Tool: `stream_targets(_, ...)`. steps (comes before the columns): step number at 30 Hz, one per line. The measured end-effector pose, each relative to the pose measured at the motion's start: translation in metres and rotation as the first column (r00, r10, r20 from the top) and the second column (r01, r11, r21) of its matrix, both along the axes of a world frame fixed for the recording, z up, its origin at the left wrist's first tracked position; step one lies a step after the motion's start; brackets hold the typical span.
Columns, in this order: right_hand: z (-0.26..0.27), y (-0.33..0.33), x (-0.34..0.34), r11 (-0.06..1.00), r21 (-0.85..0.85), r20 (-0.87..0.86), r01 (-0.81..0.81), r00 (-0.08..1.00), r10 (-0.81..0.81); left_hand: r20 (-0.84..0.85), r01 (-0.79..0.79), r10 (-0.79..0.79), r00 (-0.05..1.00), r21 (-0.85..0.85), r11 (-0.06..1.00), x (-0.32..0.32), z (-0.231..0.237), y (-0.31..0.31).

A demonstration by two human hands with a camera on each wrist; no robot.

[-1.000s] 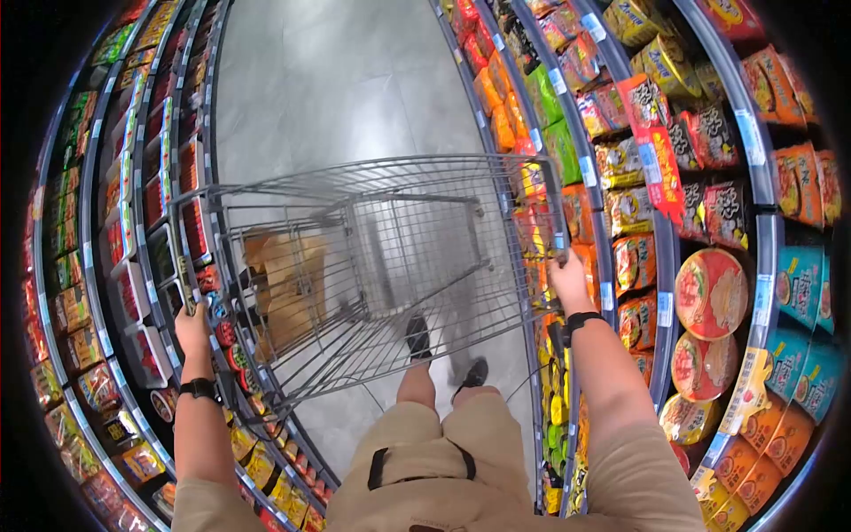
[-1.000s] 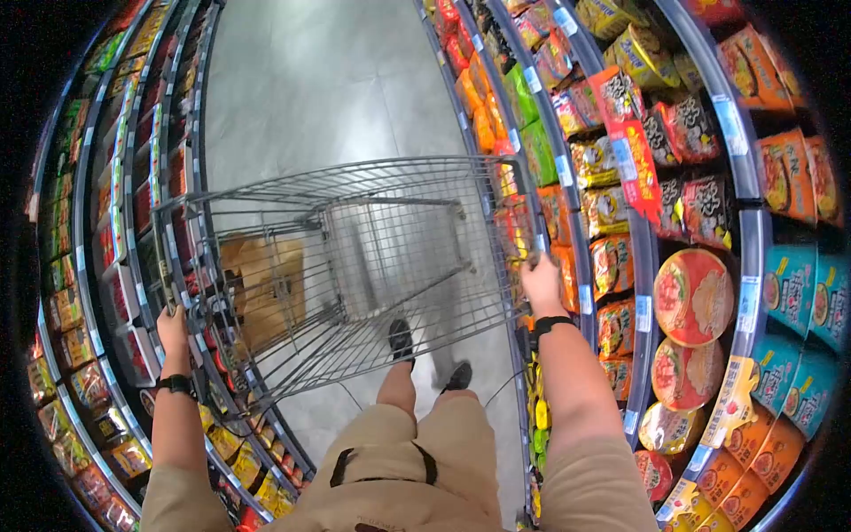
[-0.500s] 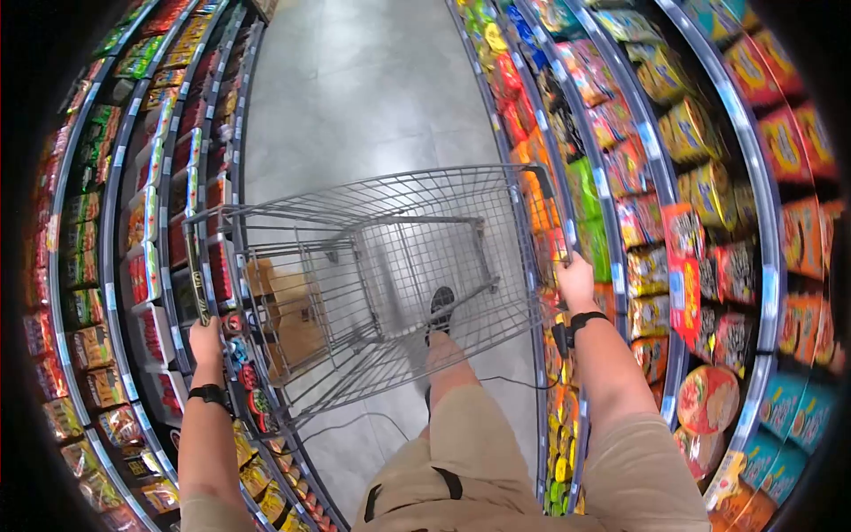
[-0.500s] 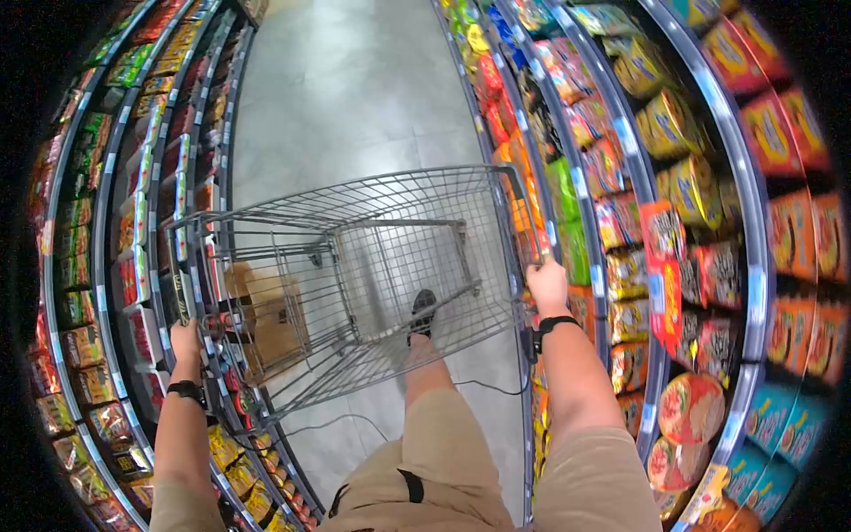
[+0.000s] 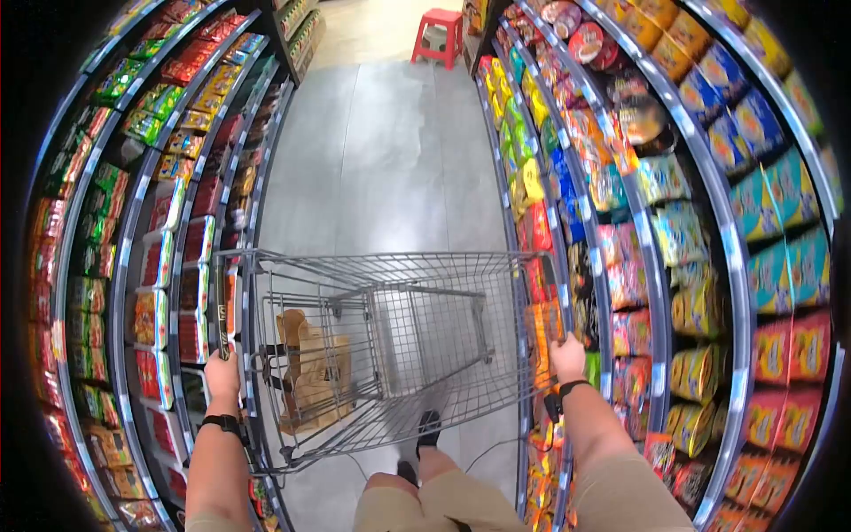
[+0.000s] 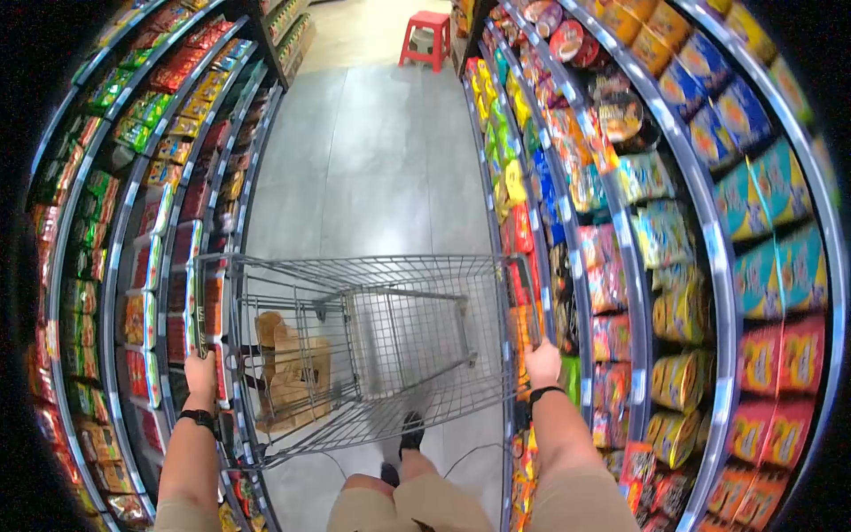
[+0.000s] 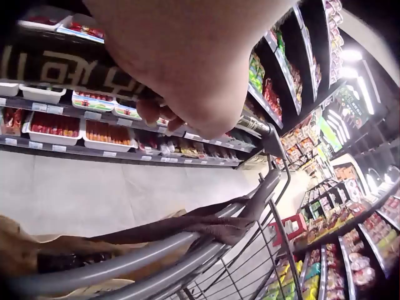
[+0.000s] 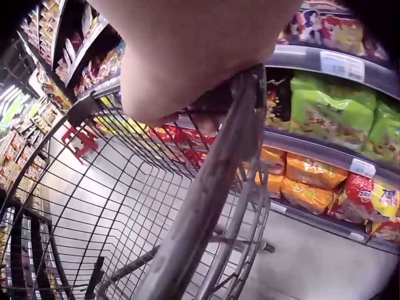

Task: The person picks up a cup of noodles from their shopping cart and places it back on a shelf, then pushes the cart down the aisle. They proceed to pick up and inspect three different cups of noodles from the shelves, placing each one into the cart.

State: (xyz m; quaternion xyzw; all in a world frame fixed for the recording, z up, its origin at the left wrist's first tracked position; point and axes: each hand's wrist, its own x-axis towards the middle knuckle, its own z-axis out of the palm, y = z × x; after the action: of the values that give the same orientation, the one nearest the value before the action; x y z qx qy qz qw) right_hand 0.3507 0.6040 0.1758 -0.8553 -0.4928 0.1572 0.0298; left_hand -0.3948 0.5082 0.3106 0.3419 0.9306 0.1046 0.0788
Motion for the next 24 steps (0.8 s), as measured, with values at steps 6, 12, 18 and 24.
stream_targets(6, 0.002, 0.131, -0.023, 0.998, -0.029, 0.009, -0.052, 0.999, 0.052, -0.015, 0.019, -0.018, 1.000, 0.045, 0.999, -0.028, -0.002, 0.143)
stream_targets(12, 0.020, 0.272, -0.056, 0.999, -0.034, -0.039, 0.032, 0.999, -0.034, 0.039, 0.036, -0.039, 0.998, 0.074, 0.997, -0.069, -0.013, 0.301)
stream_targets(18, 0.021, 0.411, -0.074, 0.997, -0.007, -0.038, 0.082, 0.996, -0.082, 0.029, 0.073, -0.074, 0.997, 0.019, 0.997, -0.099, -0.024, 0.449)
stream_targets(24, 0.025, 0.538, -0.087, 0.994, -0.044, -0.028, 0.098, 0.995, -0.099, 0.007, 0.095, -0.095, 0.995, -0.048, 0.994, -0.084, 0.004, 0.600)
